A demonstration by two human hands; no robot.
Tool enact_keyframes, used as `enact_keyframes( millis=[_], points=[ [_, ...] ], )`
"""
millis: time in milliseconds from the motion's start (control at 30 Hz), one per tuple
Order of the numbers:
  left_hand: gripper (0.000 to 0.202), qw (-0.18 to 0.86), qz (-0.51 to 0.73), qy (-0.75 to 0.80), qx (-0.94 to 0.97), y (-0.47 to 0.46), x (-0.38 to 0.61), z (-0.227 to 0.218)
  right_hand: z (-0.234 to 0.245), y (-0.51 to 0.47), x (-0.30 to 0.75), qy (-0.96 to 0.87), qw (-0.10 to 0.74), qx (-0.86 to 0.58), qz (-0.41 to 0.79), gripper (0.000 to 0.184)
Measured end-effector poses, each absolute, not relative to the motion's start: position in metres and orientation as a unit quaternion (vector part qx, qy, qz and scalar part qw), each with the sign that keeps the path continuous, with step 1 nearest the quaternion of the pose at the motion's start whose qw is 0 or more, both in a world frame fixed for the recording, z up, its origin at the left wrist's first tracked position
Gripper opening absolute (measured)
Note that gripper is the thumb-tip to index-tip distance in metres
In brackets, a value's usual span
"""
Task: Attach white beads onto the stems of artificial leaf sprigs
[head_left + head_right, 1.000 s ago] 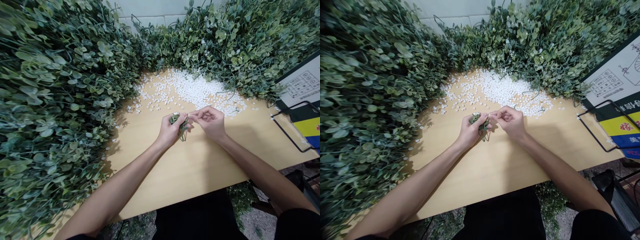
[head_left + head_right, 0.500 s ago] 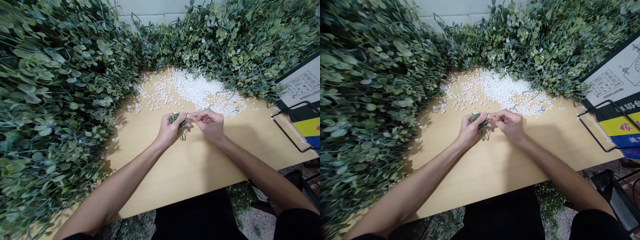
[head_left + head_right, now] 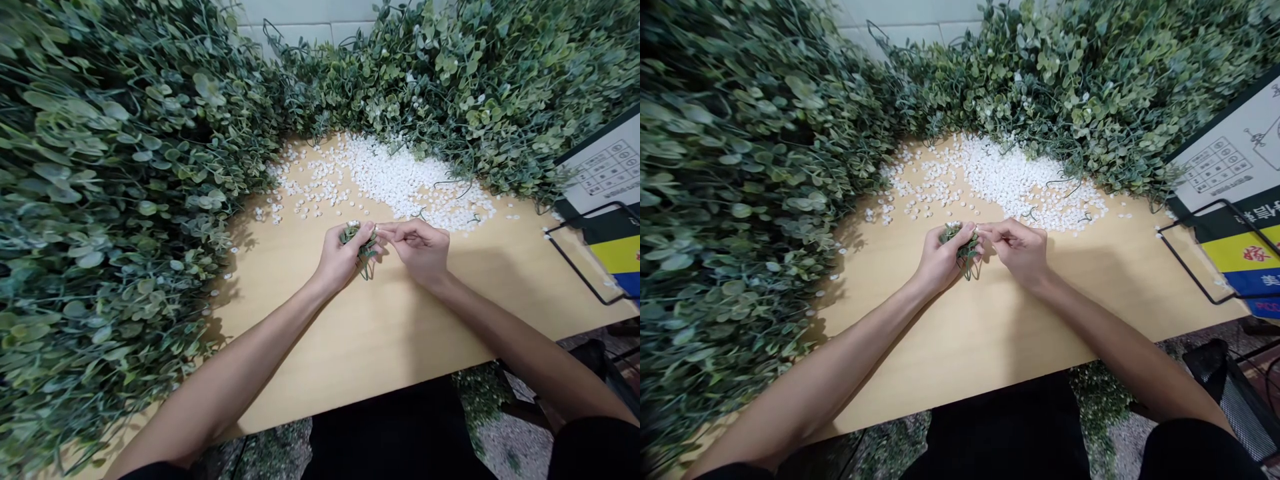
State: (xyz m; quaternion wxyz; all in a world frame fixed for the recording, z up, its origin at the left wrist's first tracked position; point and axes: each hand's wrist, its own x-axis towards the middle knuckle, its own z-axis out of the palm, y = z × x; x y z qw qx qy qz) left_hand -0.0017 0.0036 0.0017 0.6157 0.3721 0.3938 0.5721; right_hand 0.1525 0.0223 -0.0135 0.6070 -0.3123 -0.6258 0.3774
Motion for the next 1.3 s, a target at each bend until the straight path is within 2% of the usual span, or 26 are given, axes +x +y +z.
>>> enact_keyframes(
  millis=[300,633,767,967,1300],
  points=[
    [0.037,0.615,0.575,0.395,0.368,0.003,0.0,0.004,-0.012,0.029,0.156,-0.634,0.574,-0.328,0.401,0.025],
    [0.032,0.571,0.608,0.408,0.371,0.003,0.001,-0.002,0.0,0.034,0.159,-0.599,0.581,-0.315,0.451,0.022],
    [0.029,0.53,0.625,0.421,0.388,0.003,0.0,-0.006,0.003,0.037,0.161,-0.566,0.58,-0.324,0.487,0.029],
    [0.027,0.47,0.616,0.45,0.444,0.001,0.001,0.0,0.006,0.039,0.161,-0.519,0.531,-0.374,0.556,0.048],
    [0.031,0.445,0.61,0.465,0.462,-0.002,0.002,0.006,0.007,0.041,0.163,-0.491,0.516,-0.361,0.602,0.049]
  ],
)
